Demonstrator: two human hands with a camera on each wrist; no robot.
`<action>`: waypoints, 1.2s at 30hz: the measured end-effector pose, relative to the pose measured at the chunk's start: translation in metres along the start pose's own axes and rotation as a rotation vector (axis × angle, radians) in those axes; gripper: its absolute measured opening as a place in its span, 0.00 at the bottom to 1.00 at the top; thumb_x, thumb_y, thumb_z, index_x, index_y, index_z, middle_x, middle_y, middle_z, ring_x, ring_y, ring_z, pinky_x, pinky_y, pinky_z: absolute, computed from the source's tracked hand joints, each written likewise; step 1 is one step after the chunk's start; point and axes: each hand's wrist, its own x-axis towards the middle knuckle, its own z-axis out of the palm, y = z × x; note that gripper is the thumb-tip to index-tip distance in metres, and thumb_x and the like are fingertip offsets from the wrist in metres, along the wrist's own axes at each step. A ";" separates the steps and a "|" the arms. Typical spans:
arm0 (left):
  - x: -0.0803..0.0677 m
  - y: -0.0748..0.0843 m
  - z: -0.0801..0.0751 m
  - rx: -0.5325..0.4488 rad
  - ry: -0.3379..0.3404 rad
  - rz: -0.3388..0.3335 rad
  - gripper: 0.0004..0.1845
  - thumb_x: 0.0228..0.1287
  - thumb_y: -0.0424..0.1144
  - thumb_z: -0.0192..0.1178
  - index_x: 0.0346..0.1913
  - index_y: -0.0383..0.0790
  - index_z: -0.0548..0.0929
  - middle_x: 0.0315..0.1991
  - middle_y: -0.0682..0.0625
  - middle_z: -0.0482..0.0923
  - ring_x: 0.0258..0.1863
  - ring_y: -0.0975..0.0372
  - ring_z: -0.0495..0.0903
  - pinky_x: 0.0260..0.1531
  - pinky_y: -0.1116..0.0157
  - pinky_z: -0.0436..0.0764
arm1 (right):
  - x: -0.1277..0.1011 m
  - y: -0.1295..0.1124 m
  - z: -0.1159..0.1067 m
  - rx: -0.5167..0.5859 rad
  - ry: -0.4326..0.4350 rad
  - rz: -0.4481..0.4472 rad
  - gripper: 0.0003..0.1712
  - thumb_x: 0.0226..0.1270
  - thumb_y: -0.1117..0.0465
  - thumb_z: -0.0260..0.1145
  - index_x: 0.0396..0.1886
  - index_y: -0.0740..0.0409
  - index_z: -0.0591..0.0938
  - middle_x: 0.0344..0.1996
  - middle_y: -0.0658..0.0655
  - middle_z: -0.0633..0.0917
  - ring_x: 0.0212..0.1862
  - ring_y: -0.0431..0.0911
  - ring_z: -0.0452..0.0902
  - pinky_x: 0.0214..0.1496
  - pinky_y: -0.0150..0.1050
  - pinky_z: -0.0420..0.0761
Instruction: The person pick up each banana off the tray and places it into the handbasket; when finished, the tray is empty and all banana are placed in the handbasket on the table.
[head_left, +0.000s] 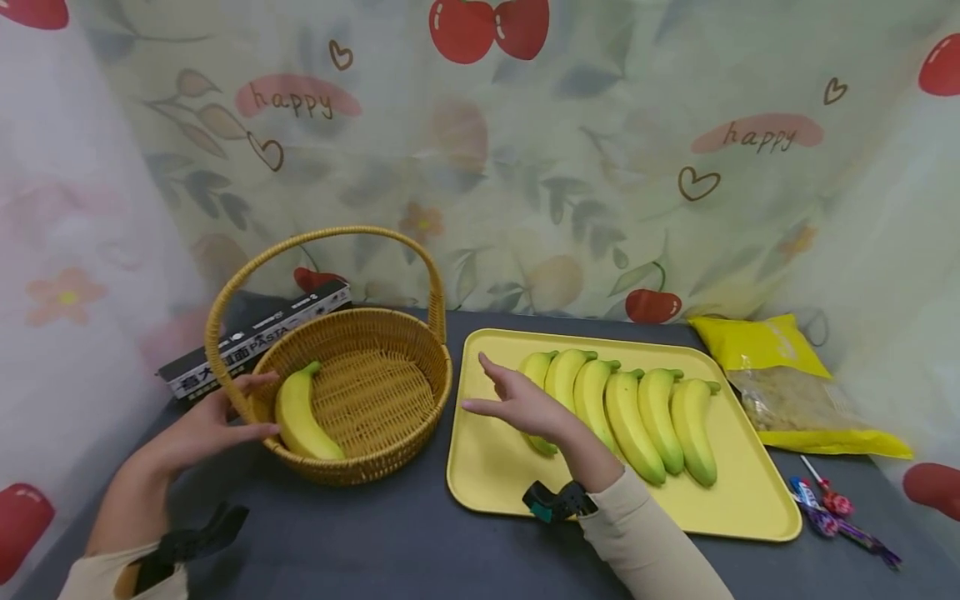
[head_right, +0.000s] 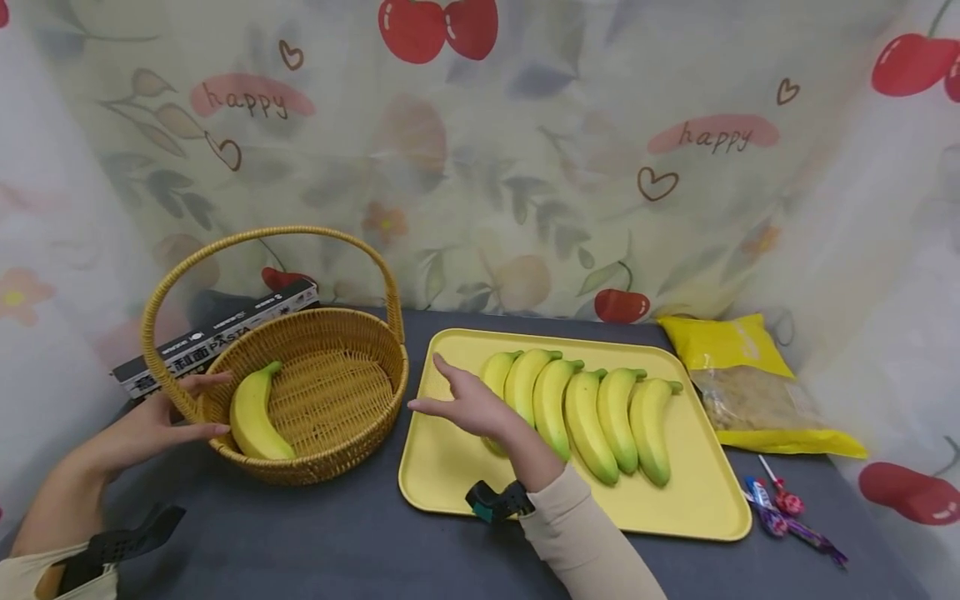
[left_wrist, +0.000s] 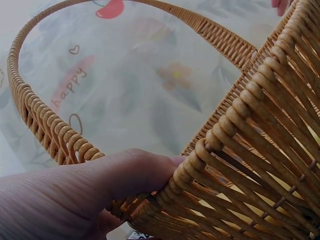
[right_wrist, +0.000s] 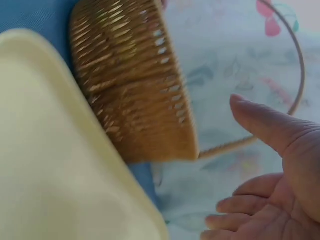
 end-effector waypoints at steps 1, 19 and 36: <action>0.000 0.000 0.000 0.003 0.001 0.003 0.38 0.62 0.40 0.60 0.69 0.29 0.54 0.68 0.29 0.52 0.45 0.83 0.69 0.39 0.73 0.75 | -0.002 0.005 -0.001 -0.019 0.026 0.006 0.50 0.64 0.45 0.61 0.74 0.55 0.44 0.72 0.59 0.56 0.71 0.54 0.55 0.70 0.50 0.57; 0.001 0.000 0.000 0.010 0.001 -0.001 0.38 0.63 0.40 0.60 0.69 0.30 0.54 0.68 0.29 0.52 0.46 0.81 0.70 0.39 0.71 0.76 | -0.015 0.060 -0.003 0.021 0.288 0.125 0.55 0.61 0.47 0.65 0.74 0.56 0.40 0.75 0.56 0.42 0.75 0.51 0.37 0.72 0.52 0.49; 0.000 -0.003 0.000 0.003 0.003 0.010 0.37 0.63 0.38 0.60 0.69 0.29 0.54 0.68 0.28 0.52 0.44 0.81 0.71 0.38 0.71 0.76 | -0.008 0.079 0.006 -0.129 0.263 0.074 0.50 0.64 0.60 0.63 0.72 0.66 0.39 0.73 0.64 0.36 0.74 0.56 0.32 0.72 0.54 0.46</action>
